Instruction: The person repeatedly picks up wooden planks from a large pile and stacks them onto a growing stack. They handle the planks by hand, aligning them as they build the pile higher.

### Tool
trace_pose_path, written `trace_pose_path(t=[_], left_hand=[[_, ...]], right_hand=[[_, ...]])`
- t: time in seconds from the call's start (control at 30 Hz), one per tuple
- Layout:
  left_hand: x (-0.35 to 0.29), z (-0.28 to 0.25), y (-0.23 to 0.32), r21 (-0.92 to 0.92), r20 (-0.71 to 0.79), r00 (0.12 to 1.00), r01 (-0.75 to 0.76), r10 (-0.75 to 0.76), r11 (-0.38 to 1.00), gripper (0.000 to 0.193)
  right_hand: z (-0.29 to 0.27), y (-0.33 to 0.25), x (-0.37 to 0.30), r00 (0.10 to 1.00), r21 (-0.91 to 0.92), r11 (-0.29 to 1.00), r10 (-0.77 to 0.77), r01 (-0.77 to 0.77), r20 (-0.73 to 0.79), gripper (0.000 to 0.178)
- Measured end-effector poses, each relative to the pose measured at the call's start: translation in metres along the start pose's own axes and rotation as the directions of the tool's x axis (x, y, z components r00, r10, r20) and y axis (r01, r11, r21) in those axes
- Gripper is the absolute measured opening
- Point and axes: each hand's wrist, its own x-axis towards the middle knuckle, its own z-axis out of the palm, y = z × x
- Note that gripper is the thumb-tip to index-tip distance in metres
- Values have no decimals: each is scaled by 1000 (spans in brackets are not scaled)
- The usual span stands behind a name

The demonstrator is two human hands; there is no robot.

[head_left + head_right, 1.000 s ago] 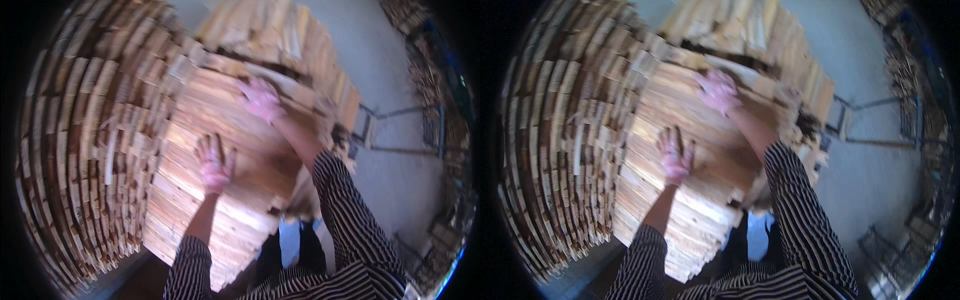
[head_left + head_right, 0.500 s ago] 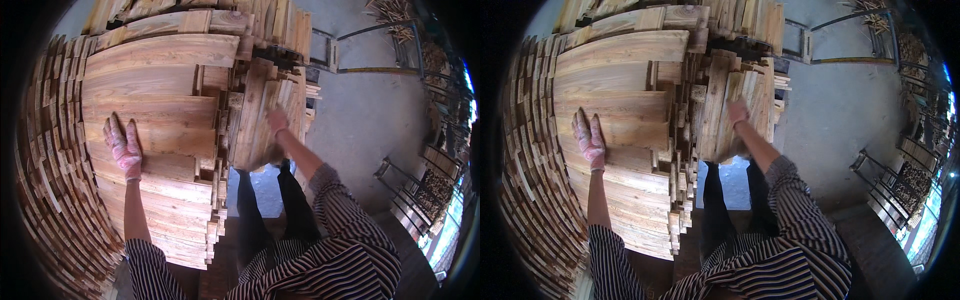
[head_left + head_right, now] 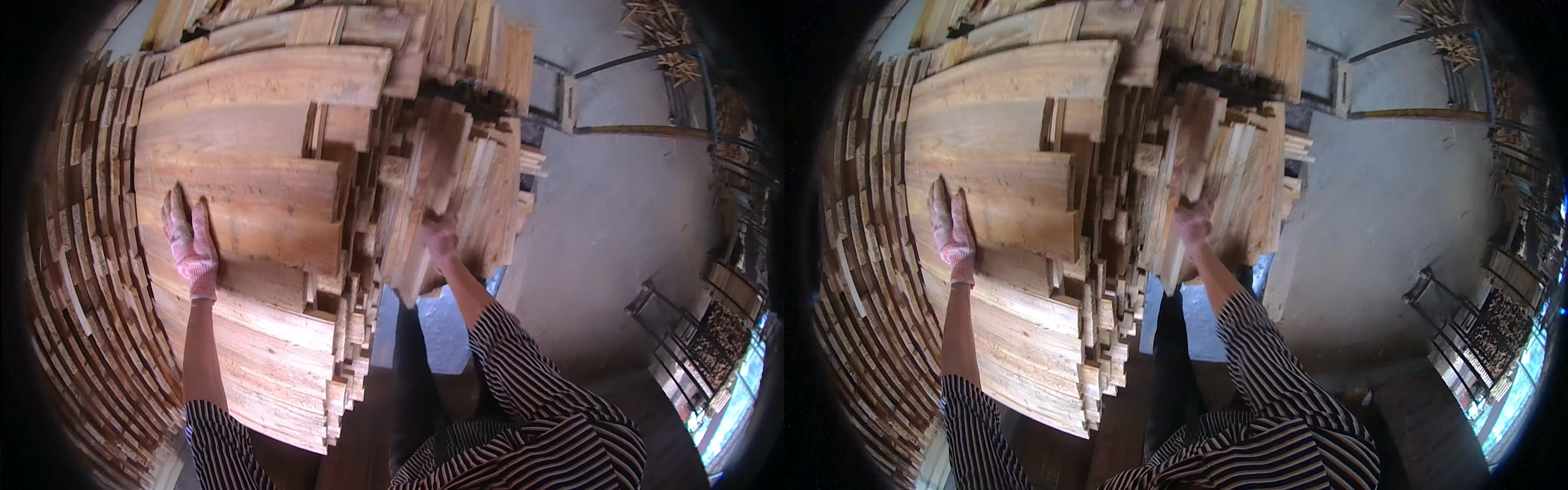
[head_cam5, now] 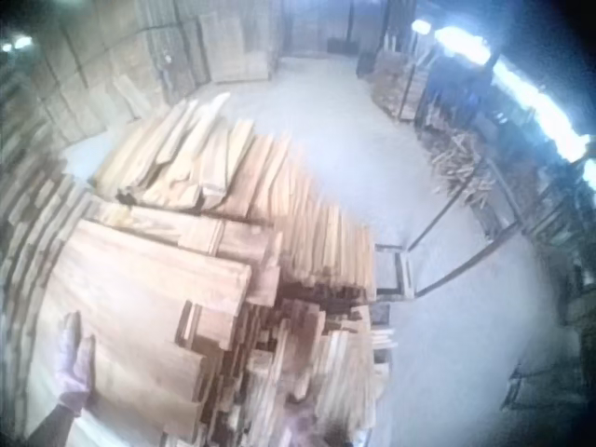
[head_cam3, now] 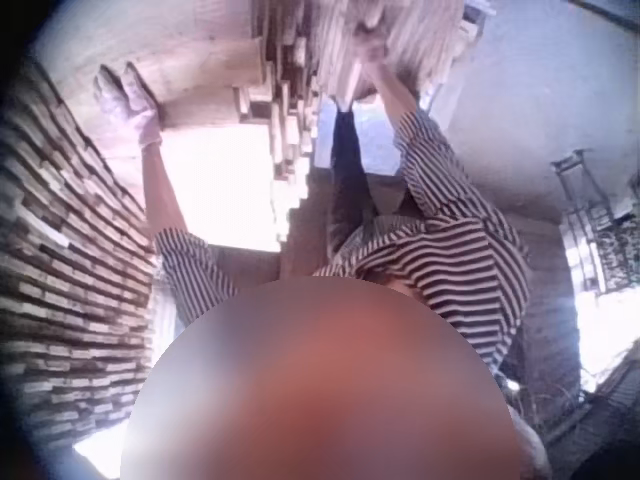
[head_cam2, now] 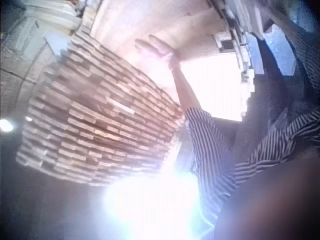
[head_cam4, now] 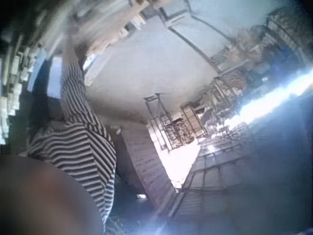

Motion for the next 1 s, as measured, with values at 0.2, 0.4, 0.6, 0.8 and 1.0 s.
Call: trace_pose_path(t=[0.2,0.4,0.6,0.8,1.0], left_hand=[[-17,-20,-15,115,20,995,90,-93,989,68],[-3,-29,5,87,39,990,134,-137,987,77],[1,-40,3,68,52,988,143,-147,987,80],[3,-43,4,95,92,983,148,-156,984,79],[9,-36,8,111,174,968,166,-183,980,79]], right_hand=[[-241,-77,-44,852,867,458,-360,-194,381,43],[-343,-294,-24,680,689,558,-722,463,128,64],[-306,-516,10,514,-267,444,-796,855,320,74],[-204,-596,38,490,-389,345,-784,854,381,60],[-194,-591,39,484,-246,420,-801,873,351,54]])
